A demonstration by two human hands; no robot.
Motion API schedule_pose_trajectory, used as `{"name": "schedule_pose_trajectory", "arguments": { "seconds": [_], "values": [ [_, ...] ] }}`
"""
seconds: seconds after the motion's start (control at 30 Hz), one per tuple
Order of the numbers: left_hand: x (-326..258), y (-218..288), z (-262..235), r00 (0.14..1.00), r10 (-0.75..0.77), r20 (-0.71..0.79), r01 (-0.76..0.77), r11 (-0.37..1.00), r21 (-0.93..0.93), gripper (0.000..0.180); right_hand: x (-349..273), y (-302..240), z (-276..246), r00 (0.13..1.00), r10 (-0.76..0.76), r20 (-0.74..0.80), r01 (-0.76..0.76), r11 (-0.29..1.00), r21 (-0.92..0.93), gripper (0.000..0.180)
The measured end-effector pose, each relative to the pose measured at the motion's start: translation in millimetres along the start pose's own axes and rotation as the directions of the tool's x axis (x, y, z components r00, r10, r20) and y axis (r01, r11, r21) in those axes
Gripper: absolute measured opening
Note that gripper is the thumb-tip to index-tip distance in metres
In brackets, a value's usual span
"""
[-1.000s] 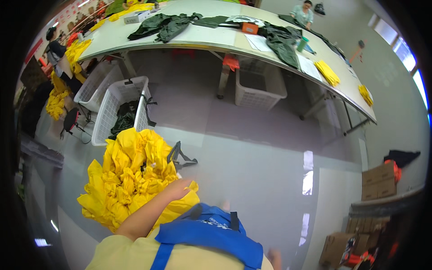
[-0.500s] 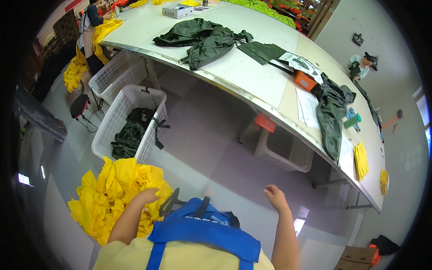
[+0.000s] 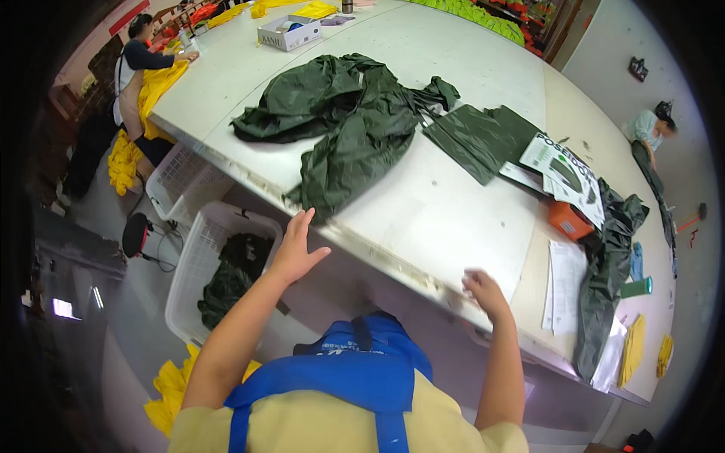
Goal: The person lays a green jacket on a table, then uses a small blade to cut threads and seams along the hem and sleeves. The person repeatedly lifts and turns the jacket to access different areas, continuing to trim fabric edges throughout the clip.
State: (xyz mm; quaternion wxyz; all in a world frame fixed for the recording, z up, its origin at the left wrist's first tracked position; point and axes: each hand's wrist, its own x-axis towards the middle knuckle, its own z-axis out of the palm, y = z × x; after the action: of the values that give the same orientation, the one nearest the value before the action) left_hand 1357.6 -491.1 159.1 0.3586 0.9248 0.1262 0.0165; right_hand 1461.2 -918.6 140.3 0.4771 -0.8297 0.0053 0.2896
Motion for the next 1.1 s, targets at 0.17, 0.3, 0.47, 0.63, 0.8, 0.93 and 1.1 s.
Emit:
{"name": "schedule_pose_trajectory", "arguments": {
  "seconds": [0.17, 0.3, 0.47, 0.63, 0.8, 0.93, 1.1],
  "values": [
    [118.4, 15.5, 3.9, 1.0, 0.009, -0.002, -0.008, 0.941, 0.338, 0.111, 220.3, -153.6, 34.9, 0.986, -0.168, -0.023, 0.169, 0.971, 0.17, 0.062],
    [199.0, 17.3, 9.4, 0.984, -0.062, 0.165, -0.027, 0.873, 0.488, 0.109, 400.4, -210.9, 38.2, 0.838, -0.435, -0.33, 0.268, 0.854, -0.446, 0.071],
    [263.5, -53.7, -42.0, 0.993, -0.003, 0.121, 0.004, 1.0, -0.01, 0.069, 489.7, -255.4, 41.4, 0.848, -0.245, -0.47, 0.001, 0.888, -0.46, 0.082],
    [316.5, -102.2, -101.2, 1.0, 0.001, 0.0, -0.001, 0.992, -0.127, 0.062, 512.8, -236.1, 21.0, 0.927, -0.123, -0.355, -0.123, 0.794, -0.596, 0.056],
    [341.5, -108.5, -124.8, 0.926, -0.157, 0.342, 0.113, 0.983, 0.145, 0.078, 431.3, -260.1, 2.9, 0.888, 0.005, -0.459, 0.207, 0.889, 0.409, 0.022],
    [345.3, -33.9, -134.6, 0.882, 0.193, 0.43, -0.304, 0.93, 0.206, 0.101, 302.8, -297.7, 7.9, 0.892, -0.126, -0.433, 0.418, 0.591, 0.69, 0.018],
    [342.9, 41.0, -87.9, 0.685, 0.69, 0.234, -0.49, 0.674, -0.553, 0.109, 217.9, -315.4, 62.9, 0.931, -0.331, 0.155, 0.254, 0.89, 0.379, 0.026]
  ]
}}
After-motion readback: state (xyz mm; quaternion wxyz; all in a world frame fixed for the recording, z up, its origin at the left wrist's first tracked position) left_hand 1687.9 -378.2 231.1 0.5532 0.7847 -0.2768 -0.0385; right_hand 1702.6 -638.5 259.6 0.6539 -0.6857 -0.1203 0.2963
